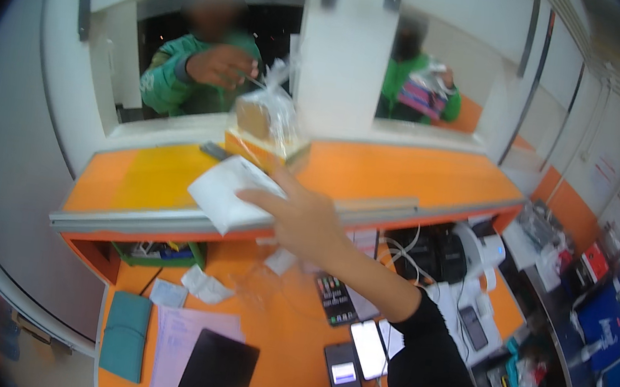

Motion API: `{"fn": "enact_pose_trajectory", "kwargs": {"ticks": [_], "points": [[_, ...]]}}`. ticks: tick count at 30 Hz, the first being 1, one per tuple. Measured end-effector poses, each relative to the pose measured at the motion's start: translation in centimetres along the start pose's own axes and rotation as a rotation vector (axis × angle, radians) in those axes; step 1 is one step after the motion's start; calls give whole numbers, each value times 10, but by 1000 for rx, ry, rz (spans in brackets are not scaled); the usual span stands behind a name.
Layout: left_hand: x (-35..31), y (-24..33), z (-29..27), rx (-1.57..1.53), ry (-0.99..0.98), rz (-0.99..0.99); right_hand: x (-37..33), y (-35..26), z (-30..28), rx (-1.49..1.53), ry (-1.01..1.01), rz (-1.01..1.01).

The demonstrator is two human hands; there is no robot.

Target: The person places fried chicken pieces into a branded box, closes it, and then places the box into a clear plastic bag. They repeat this process for a second box. Finally, they hand the packaged items to a customer at the counter.

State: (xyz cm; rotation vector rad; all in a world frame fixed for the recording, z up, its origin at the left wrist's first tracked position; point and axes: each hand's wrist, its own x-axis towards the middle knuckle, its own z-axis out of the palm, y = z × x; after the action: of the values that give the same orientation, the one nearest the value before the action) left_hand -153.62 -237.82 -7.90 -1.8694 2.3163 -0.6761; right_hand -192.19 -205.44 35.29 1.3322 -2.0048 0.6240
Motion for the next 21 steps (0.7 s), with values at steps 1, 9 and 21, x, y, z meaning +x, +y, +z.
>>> {"fn": "enact_pose_trajectory", "kwargs": {"ticks": [1, 9, 21], "points": [[3, -4, 2, -19, -52, 35, -35, -7, -12, -1, -40, 12], [0, -3, 4, -170, -78, 10, -243, -29, 45, 344, -332, 496], [12, -12, 27, -652, -12, -139, -355, -7, 84, 316, 99, 902]]}}
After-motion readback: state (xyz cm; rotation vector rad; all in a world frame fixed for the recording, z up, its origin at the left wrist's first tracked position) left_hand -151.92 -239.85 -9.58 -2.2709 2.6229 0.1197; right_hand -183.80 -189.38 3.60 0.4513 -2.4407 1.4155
